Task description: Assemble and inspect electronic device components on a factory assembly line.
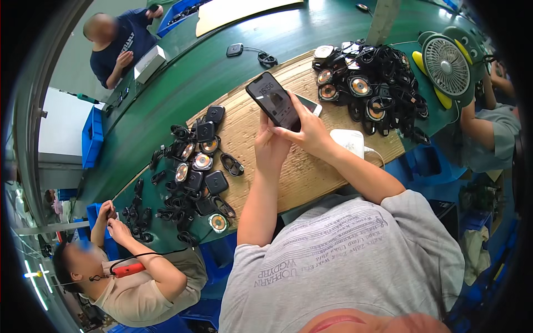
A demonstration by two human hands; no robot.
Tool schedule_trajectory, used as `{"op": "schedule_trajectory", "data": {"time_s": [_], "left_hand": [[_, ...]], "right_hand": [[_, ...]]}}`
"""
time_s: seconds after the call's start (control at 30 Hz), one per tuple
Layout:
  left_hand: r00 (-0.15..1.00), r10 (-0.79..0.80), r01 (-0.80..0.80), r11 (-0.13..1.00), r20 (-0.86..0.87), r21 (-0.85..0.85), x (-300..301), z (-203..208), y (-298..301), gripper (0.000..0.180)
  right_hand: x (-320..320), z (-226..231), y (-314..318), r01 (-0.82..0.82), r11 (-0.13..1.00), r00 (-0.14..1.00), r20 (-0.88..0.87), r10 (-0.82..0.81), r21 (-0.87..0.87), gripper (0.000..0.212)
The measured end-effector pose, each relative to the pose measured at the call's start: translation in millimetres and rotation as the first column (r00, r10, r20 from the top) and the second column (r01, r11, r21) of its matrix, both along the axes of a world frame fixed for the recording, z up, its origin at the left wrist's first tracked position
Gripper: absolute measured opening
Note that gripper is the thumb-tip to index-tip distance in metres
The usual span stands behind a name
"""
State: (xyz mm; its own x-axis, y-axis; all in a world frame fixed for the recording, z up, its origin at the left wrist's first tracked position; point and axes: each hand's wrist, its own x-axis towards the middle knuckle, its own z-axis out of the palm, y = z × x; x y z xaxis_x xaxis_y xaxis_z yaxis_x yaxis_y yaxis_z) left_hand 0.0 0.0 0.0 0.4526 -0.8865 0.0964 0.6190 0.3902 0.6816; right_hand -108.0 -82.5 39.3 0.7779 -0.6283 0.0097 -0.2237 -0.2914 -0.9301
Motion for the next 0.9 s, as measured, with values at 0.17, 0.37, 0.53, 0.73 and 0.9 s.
{"op": "schedule_trajectory", "data": {"time_s": [0.17,0.37,0.53,0.73,0.9], "left_hand": [[0.941,-0.177,0.127,0.975,-0.289,-0.184,14,6,0,0.069],[0.906,0.058,-0.060,0.998,-0.418,0.008,31,-17,-5,0.064],[0.913,0.132,-0.107,0.991,-0.387,0.085,23,-13,-9,0.064],[0.939,0.113,-0.100,0.993,-0.326,0.056,23,-10,-9,0.071],[0.920,0.143,-0.128,0.990,-0.364,0.067,19,-8,-11,0.063]], "right_hand": [[4,0,-7,0.022,0.940,0.997,-0.066,-0.047,-0.342,0.088],[58,14,-82,-0.101,0.763,0.988,-0.157,-0.002,-0.639,0.065],[159,-40,-159,-0.165,0.729,0.970,-0.241,-0.001,-0.665,0.054],[186,-26,-170,-0.266,0.591,0.948,-0.317,0.019,-0.761,0.038],[62,79,-179,0.031,0.697,0.977,-0.126,-0.172,-0.716,0.040]]}}
